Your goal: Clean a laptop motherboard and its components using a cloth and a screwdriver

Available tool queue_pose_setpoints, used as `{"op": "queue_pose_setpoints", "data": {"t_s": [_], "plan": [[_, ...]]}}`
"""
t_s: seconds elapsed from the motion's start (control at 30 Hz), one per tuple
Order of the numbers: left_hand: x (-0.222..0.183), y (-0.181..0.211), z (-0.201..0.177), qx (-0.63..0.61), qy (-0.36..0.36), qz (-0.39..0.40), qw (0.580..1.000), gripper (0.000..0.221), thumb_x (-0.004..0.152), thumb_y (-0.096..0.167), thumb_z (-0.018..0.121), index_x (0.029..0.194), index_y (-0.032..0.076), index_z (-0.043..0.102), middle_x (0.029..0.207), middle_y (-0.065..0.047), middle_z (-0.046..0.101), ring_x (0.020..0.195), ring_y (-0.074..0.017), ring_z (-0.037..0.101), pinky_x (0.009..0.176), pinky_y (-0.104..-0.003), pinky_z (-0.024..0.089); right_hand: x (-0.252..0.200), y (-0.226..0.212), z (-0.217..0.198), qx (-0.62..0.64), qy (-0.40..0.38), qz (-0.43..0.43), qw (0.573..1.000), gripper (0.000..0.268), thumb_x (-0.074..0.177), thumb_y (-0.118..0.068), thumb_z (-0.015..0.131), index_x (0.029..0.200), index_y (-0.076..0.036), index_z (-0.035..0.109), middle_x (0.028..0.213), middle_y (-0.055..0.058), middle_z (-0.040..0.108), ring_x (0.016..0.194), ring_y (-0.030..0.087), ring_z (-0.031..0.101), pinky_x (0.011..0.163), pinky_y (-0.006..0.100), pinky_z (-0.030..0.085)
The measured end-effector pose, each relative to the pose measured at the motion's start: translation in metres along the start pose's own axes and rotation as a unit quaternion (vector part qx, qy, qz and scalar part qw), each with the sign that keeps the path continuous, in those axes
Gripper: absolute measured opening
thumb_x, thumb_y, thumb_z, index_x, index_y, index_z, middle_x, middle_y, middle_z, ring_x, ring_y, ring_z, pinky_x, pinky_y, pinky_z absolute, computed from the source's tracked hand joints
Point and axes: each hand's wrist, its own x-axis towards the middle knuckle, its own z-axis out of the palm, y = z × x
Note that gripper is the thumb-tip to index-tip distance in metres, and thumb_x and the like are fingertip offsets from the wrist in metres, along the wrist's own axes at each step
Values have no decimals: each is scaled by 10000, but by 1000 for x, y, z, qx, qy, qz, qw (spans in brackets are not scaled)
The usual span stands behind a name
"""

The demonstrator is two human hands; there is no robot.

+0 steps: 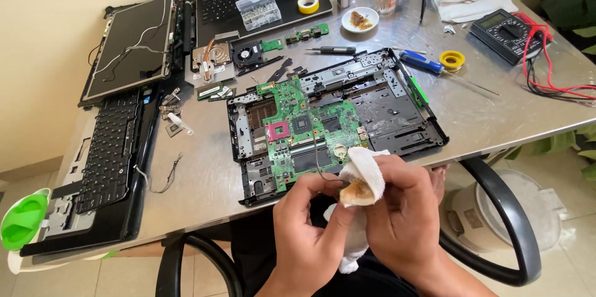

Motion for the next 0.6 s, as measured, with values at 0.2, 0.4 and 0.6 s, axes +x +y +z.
{"op": "queue_pose_setpoints", "data": {"t_s": [0.2,0.4,0.6], "plan": [[-5,0,-6,-269,-15,-175,947,235,908,146,748,1019,-9,611,834,-189,762,741,-235,759,757,-329,638,10,-16,3,56,67,187,978,326,948,-320,672,1058,-71,492,814,65,642,628,77,587,533,203,461],[-5,-7,-10,-331,61,-115,935,202,924,104,756,1045,-1,633,951,-160,736,944,-309,784,829,-364,660,4,-5,13,177,136,102,969,410,930,-323,752,1115,-80,480,963,55,629,829,94,599,790,221,490],[-11,3,-18,-206,86,-122,967,210,866,138,801,964,-12,691,927,-116,715,829,-174,709,736,-292,639,-1,-5,22,75,9,71,995,459,899,-228,696,1218,7,465,1202,225,644,1049,228,700,920,293,587]]}}
